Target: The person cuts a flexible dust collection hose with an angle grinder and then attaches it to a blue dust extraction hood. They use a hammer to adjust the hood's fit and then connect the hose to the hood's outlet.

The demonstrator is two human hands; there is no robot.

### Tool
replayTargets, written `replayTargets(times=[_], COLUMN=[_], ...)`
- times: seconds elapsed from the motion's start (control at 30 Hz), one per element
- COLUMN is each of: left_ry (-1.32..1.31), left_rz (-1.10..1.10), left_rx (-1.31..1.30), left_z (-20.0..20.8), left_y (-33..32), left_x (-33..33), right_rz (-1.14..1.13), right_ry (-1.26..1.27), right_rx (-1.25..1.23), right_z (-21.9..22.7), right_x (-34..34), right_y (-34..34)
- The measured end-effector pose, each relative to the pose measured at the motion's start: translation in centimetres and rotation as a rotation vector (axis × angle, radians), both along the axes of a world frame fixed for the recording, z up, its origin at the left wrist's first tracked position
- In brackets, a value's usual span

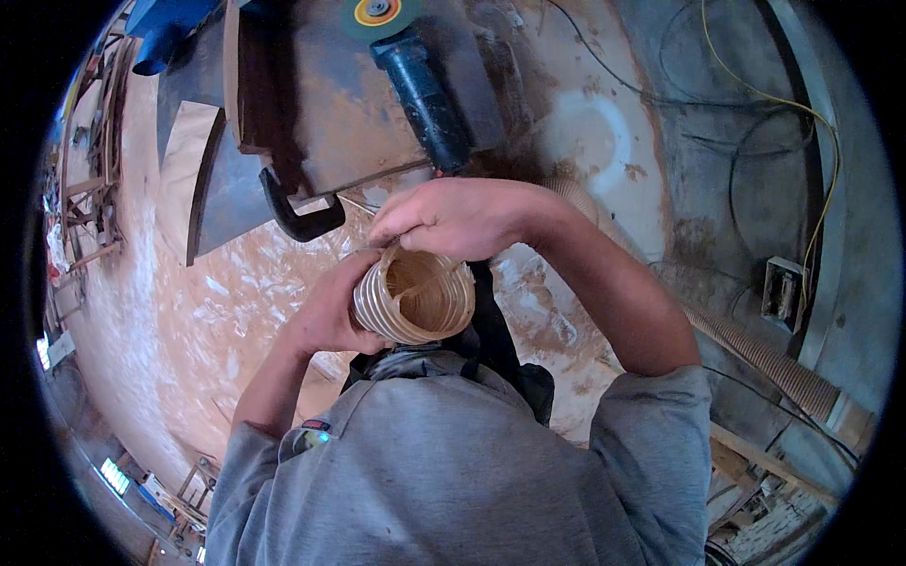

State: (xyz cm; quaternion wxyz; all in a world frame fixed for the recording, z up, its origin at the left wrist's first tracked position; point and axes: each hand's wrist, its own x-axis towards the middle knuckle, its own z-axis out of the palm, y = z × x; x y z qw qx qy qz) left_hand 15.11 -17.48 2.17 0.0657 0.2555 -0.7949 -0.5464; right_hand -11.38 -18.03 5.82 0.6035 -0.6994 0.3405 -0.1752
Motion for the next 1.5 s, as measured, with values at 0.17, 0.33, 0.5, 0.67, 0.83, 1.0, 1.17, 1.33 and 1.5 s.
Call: replayTargets(times=[0.17,0.33,0.5,0.67,0.83,1.0,1.17,1.33,1.5], left_ry=[-0.009,-0.02,-0.024,-0.037,-0.021,0.002,-0.011,0.0,0.023], left_rz=[-0.027,-0.029,-0.011,-0.059,-0.084,-0.094,-0.085,-0.139,-0.194], left_rx=[0.031,0.021,0.067,0.024,0.026,-0.004,-0.026,-0.019,-0.101], left_z=[0.2,-0.3,-0.3,-0.5,0.0,-0.4,-0.1,-0.2,-1.0], left_y=[0.0,0.1,0.1,0.3,0.3,0.5,0.6,0.0,0.2], left_x=[-0.4,-0.5,-0.5,-0.2,-0.2,0.4,0.6,-0.2,-1.2], right_rz=[0.042,-0.105,-0.201,-0.186,-0.211,-0.439,-0.323,-0.137,-0.471], right_ry=[0.113,0.161,0.301,0.377,0.412,0.301,0.797,1.07,0.479], right_rx=[-0.108,-0.164,-0.239,-0.328,-0.394,-0.263,-0.168,-0.041,-0.456], right_z=[0.1,0.6,0.6,1.2,1.5,1.8,-1.5,-3.2,3.0], right_x=[0.1,-0.5,0.1,0.3,-1.4,-3.2,-8.8,-11.3,-3.5], right_y=[0.6,1.0,2.4,3.3,4.2,4.4,8.1,16.0,9.9])
